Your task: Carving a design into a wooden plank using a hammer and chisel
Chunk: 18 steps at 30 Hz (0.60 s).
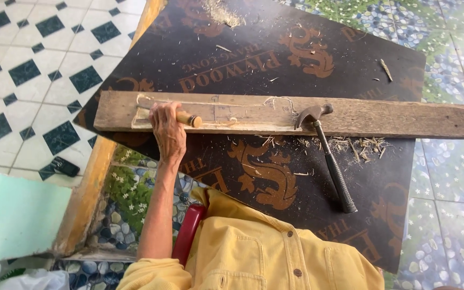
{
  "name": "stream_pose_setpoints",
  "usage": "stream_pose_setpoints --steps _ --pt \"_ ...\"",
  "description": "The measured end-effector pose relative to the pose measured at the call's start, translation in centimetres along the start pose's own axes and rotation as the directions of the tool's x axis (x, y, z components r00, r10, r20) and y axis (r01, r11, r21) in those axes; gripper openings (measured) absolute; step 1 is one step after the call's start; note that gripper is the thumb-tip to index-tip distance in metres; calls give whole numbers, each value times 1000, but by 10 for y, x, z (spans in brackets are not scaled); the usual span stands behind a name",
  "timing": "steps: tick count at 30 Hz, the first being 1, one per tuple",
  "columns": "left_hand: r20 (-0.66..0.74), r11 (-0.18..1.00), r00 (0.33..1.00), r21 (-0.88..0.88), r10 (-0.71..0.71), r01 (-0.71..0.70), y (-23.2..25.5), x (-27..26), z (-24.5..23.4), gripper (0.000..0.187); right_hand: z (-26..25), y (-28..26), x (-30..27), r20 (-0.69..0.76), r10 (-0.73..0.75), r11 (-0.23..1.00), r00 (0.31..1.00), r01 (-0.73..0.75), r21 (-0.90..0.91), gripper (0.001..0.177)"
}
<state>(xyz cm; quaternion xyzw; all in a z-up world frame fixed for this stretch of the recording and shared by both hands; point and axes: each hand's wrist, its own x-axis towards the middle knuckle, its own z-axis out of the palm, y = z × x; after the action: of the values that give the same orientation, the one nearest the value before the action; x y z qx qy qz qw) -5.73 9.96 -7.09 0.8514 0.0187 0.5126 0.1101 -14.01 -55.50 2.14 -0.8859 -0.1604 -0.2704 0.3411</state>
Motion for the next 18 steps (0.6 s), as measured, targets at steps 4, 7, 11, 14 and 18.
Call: stream_pose_setpoints --steps 4,7,11,14,18 --pt "-29 998 999 -60 -15 13 9 -2 -5 10 71 -78 37 -36 72 997 997 -72 2 15" --pt "15 988 997 -135 74 -71 37 8 1 9 136 -77 61 124 134 986 983 -119 -120 22" --pt "103 904 973 -400 206 -149 137 33 -3 12 189 -41 57 330 119 970 937 -39 -239 38" --pt "97 834 927 -479 362 -275 197 21 16 9 202 -42 65 356 132 975 925 -56 -215 47" --pt "237 767 837 -573 493 -289 209 -3 74 23 207 -26 64 384 161 974 909 -84 -209 48"
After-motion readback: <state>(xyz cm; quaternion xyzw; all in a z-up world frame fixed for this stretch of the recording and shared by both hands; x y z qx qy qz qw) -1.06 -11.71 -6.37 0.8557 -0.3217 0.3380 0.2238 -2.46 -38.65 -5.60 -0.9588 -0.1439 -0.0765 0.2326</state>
